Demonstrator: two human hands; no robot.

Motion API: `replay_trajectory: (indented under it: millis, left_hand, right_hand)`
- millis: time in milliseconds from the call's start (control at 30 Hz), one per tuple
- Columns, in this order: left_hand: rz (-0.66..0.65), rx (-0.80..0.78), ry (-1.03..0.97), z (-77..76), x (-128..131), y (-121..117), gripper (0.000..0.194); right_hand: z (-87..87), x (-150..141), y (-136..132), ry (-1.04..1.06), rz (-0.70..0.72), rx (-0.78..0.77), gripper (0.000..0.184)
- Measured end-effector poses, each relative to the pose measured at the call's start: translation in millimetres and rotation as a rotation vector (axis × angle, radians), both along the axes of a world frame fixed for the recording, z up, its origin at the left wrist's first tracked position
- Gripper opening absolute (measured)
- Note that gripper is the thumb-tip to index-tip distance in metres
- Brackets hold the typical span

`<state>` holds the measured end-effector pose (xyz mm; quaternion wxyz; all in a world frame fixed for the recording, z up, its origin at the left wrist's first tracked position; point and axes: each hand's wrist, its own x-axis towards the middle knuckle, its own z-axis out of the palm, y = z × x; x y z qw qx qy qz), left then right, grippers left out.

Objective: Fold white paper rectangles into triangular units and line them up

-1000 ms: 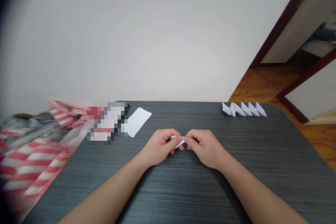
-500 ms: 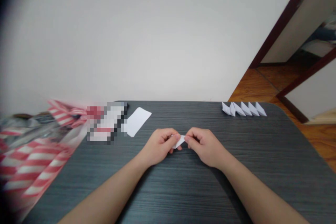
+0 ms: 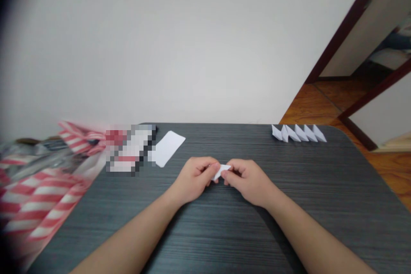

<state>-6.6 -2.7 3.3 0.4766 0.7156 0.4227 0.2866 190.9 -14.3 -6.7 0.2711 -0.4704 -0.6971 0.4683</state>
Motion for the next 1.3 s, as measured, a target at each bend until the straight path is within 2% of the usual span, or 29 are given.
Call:
replay_trajectory:
  millis: [167, 433, 533, 700, 800, 1000, 1300]
  left_hand:
    - [0.018, 0.051, 0.017, -0.2, 0.7, 0.6, 0.036]
    - [-0.005, 0.013, 0.021, -0.1, 0.4, -0.9, 0.036]
    - [-0.014, 0.013, 0.03, 0.5, 0.2, -0.7, 0.038]
    - [-0.018, -0.001, 0.034, 0.3, 0.2, -0.3, 0.038]
    - [-0.02, -0.005, 0.027, -0.9, 0.2, -0.7, 0.038]
    - [-0.035, -0.013, 0.028, -1.9, -0.5, -0.8, 0.037]
    - [-0.041, 0.009, 0.019, -0.6, 0.3, -1.4, 0.038]
  right_hand:
    - [2.4, -0.4, 0.3, -0.012, -0.012, 0.04, 0.023]
    - [-0.9, -1.6, 0.5, 0.051, -0.027, -0.045, 0.017]
    - [-2.1, 1.8, 1.9, 0.036, -0.053, 0.021, 0.013]
    - [1.7, 5.4, 2.1, -0.07, -0.078, 0.234, 0.016]
    - [3.7, 6.0, 1.4, -0.086, -0.076, 0.278, 0.018]
    - [4.8, 7.9, 1.5, -0.093, -0.063, 0.245, 0.021]
    - [7.7, 5.4, 1.3, -0.054, -0.089, 0.066, 0.027]
